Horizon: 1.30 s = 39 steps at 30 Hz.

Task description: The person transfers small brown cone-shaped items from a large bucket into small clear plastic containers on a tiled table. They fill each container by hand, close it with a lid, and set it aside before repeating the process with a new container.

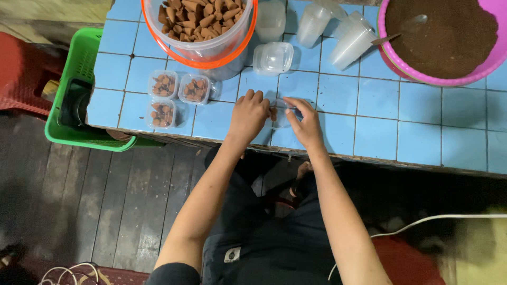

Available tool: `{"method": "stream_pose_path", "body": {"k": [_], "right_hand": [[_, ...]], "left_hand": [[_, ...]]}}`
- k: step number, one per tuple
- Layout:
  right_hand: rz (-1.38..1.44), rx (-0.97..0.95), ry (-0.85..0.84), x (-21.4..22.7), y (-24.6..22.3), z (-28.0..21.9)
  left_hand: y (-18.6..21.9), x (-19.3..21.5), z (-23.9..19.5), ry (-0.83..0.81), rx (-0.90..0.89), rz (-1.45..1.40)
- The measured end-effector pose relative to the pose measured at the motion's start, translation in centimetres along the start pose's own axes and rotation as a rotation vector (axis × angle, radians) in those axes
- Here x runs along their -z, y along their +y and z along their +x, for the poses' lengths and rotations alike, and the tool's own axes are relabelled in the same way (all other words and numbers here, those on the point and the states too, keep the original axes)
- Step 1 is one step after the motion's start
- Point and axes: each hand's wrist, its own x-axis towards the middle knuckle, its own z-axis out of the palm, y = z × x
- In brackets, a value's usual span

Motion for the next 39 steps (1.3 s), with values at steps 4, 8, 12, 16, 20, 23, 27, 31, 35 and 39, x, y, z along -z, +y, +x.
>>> {"method": "stream_pose_path", "body": {"k": [4,8,12,16,20,23,27,31,35,39], "right_hand": [[-0.012,-0.007,-0.005,0.0,0.3,-0.1],[-0.013,-0.012,-0.003,0.0,0.0,-0.1],[0.019,-0.020,0.001,0.2,-0.9,0.0],[0.002,0.000,0.005,0.1,-0.6,-0.1],[-0.018,0.016,0.018,0.1,-0.5,0.1],[0.000,0.008,0.017,0.0,0.2,-0.1],[0.014,-0.001,0.016,0.0,-0.1,0.0],[0.006,-0.003,0.014,0.0,-0.1,-0.1],[-0.017,-0.009,0.016,0.0,-0.3,-0.1],[-0.014,-0.011,0.027,-0.1,0.0,-0.1]], "left_hand": [[0.0,0.3,0.0,-0.008,-0.009,-0.006],[0.0,0.3,-0.1,-0.011,0.011,-0.018],[-0.3,0.9,-0.1,-0.003,0.051,-0.150],[0.8,2.2,0.0,0.002,0.027,-0.245],[1.2,0.1,-0.3,0.015,-0.010,-0.165],[1.0,-0.4,-0.2,0.017,-0.046,-0.113],[0.6,-0.8,-0.2,0.022,-0.102,-0.089],[0.6,-0.1,0.0,0.028,-0.128,-0.057],[0.8,-0.2,0.0,0.029,-0.135,-0.071],[0.5,-0.2,0.0,0.031,-0.106,-0.170]]}}
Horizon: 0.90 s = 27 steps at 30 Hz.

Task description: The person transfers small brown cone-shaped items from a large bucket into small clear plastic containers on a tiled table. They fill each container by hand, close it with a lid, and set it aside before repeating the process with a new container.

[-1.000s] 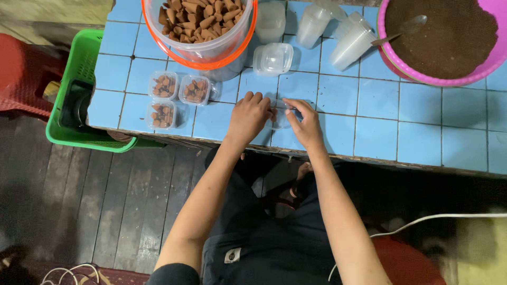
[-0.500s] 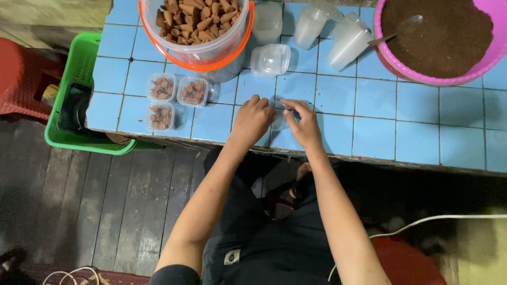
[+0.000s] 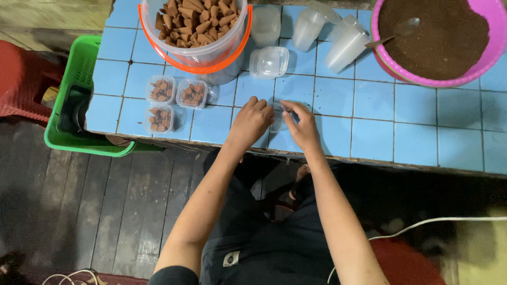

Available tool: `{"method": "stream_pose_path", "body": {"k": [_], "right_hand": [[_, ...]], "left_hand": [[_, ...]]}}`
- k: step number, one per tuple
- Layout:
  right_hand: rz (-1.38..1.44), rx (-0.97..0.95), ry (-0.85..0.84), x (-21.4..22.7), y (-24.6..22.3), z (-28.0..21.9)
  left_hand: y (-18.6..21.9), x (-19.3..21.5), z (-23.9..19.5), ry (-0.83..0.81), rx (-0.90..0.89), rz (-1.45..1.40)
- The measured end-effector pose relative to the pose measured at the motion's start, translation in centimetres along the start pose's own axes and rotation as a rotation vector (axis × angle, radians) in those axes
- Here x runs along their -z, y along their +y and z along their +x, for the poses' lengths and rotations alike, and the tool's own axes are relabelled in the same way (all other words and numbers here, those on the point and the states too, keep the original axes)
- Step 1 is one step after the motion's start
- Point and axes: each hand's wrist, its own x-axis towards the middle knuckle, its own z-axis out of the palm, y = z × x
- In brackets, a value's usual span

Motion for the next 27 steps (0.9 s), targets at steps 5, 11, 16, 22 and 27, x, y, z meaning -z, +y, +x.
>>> {"method": "stream_pose_path", "body": {"k": [5,11,16,22,27], "right_hand": [[0.068,-0.028,0.011,-0.3,-0.1,-0.3],[0.095,-0.107,0.046,-0.6,2.1,-0.1],[0.084,-0.163,0.079,-0.6,2.1,-0.2],[0.070,-0.161,0.082,-0.7,2.7,-0.1],[0.014,-0.153,0.118,-1.0,2.2,0.0]], "left_hand": [[0.6,2.3,0.4,-0.004,0.037,-0.112],[-0.8,3.1,-1.2,0.103,0.390,-0.353],[-2.9,1.1,-4.4,0.187,0.714,-0.634],[-2.9,-0.1,-6.3,0.241,0.838,-0.757],[-2.6,0.7,-5.8,0.250,0.809,-0.709]]}}
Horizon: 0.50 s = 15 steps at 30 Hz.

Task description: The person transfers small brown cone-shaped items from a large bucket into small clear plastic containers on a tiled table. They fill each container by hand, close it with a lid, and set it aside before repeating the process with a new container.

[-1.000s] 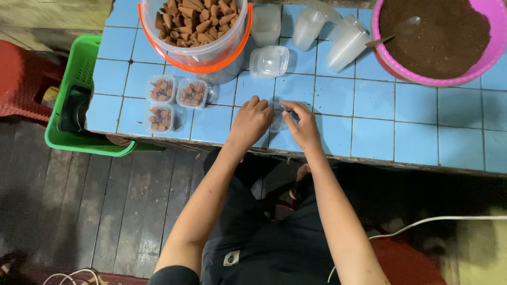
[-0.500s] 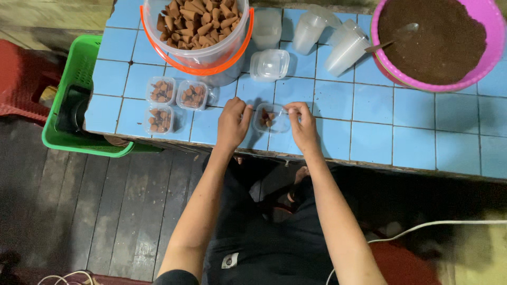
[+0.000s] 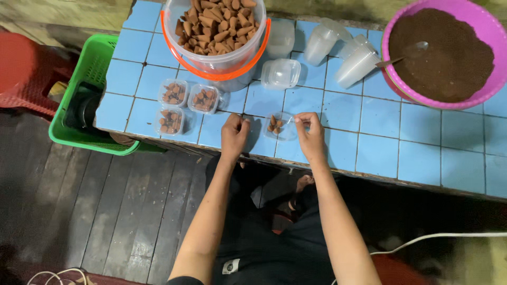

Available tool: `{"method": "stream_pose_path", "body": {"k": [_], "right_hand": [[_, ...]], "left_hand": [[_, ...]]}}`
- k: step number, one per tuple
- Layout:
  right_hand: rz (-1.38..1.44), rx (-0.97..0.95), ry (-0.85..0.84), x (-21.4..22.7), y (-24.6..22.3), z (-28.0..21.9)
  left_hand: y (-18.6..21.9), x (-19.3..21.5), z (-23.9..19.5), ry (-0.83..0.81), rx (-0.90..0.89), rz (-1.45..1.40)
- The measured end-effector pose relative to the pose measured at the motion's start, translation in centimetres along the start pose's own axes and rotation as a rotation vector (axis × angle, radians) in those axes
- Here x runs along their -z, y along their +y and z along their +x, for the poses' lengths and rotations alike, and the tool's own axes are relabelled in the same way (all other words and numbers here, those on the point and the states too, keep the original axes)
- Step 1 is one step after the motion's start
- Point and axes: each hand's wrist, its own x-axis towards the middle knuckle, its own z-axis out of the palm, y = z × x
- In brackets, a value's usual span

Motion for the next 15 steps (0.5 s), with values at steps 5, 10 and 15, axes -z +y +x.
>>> {"method": "stream_pose_path", "body": {"k": [5,10,15], "right_hand": [[0.022,-0.039,-0.018,0.1,-0.1,-0.3],[0.064,0.004,-0.046,0.4,-1.3,-0.3],[0.056,0.025,-0.033,0.5,-1.0,-0.2]], "left_hand": [[0.6,-0.2,-0.4,0.010,0.010,-0.010],[1.2,-0.4,-0.6,-0.094,-0.034,0.137],[1.8,-0.2,-0.3,-0.243,-0.163,0.281]]}}
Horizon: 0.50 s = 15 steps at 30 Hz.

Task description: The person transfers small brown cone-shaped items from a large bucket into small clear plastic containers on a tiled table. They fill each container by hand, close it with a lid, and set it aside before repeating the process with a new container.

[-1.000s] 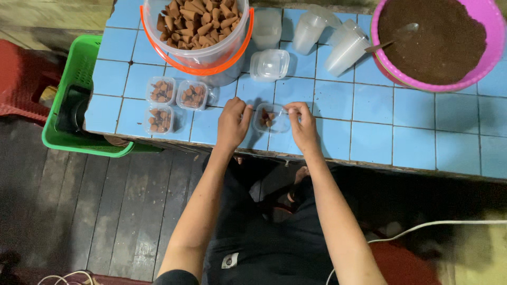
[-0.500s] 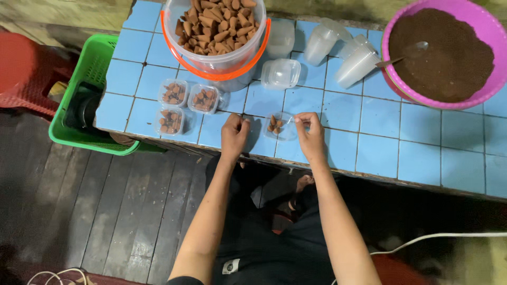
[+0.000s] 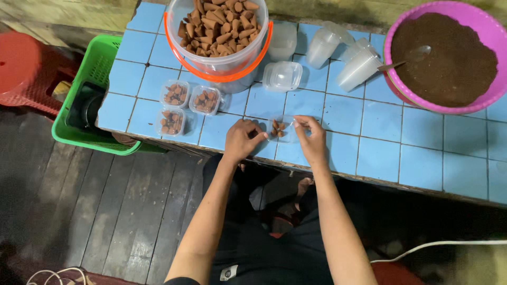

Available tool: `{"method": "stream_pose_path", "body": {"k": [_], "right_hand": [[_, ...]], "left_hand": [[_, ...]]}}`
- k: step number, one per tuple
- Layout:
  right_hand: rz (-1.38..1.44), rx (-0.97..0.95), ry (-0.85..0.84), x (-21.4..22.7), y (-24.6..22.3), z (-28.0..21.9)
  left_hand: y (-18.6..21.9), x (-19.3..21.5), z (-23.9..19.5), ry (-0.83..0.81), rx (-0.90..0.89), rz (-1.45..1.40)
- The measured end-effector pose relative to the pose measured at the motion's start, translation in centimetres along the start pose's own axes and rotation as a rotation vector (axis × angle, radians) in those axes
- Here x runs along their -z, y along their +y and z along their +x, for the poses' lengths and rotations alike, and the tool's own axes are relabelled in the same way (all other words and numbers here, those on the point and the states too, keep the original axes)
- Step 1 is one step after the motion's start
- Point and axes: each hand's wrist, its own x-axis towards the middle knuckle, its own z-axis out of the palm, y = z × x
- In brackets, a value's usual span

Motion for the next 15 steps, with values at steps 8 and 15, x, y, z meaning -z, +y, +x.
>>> {"method": "stream_pose_path", "body": {"k": [8,15], "right_hand": [[0.032,-0.068,0.074,-0.2,0.8,-0.2],[0.128,-0.085,0.199,-0.2,1.2,-0.1]], "left_hand": [[-1.0,-0.7,-0.1,0.021,0.035,-0.004],[-4.0,-2.2,-0.3,0.121,0.248,-0.215]]}}
